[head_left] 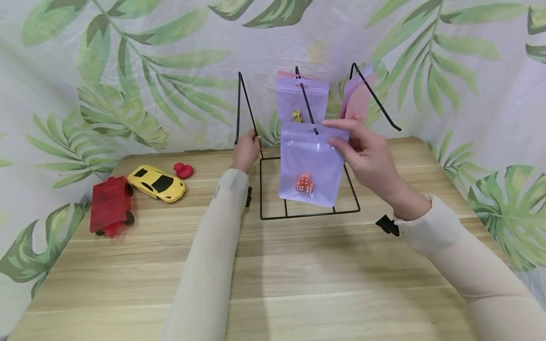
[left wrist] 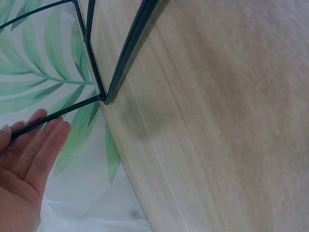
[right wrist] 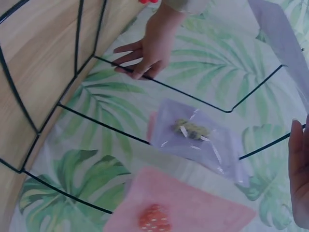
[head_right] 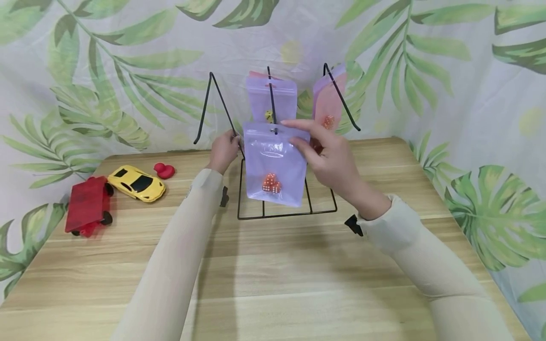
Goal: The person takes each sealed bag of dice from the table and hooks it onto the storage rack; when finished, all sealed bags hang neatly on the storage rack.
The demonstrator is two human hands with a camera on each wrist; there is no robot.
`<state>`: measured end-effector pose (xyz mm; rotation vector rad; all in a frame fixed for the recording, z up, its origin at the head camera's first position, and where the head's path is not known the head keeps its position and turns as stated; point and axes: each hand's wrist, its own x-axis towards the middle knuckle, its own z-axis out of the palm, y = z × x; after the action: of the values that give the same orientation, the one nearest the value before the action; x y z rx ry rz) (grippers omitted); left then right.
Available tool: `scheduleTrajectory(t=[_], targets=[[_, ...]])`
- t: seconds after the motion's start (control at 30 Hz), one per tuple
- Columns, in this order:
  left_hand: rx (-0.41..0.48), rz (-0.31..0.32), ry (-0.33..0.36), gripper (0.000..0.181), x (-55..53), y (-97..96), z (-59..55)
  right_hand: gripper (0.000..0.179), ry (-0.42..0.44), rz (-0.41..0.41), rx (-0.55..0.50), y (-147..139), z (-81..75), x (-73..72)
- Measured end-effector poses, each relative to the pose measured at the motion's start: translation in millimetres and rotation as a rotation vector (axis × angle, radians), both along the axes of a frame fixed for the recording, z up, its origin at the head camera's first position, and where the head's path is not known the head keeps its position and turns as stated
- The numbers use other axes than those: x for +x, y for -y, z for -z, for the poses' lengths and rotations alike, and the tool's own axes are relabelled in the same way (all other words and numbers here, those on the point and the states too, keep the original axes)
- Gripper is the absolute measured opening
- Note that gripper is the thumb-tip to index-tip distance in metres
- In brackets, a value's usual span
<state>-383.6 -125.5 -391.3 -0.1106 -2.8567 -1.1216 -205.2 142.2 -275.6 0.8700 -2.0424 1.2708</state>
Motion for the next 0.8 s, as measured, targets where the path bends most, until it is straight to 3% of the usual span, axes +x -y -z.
scheduleTrajectory(t=[0.27, 0.5, 0.8], targets=[[-0.006, -0.008, 0.006, 0.028, 0.2, -0.6, -0.8, 0.03, 0.126, 0.066, 0.002, 4, -0.2, -26.5], [-0.011, -0.015, -0.006, 0.028, -1.6, 0.2, 0.4, 0.03, 0.167, 0.163, 0.017, 11, -5.7, -53.9], [-0.021, -0.018, -0.012, 0.029, 1.6, 0.2, -1.7, 0.031, 0.226, 0.25, 0.03, 17, -6.4, -73.9]])
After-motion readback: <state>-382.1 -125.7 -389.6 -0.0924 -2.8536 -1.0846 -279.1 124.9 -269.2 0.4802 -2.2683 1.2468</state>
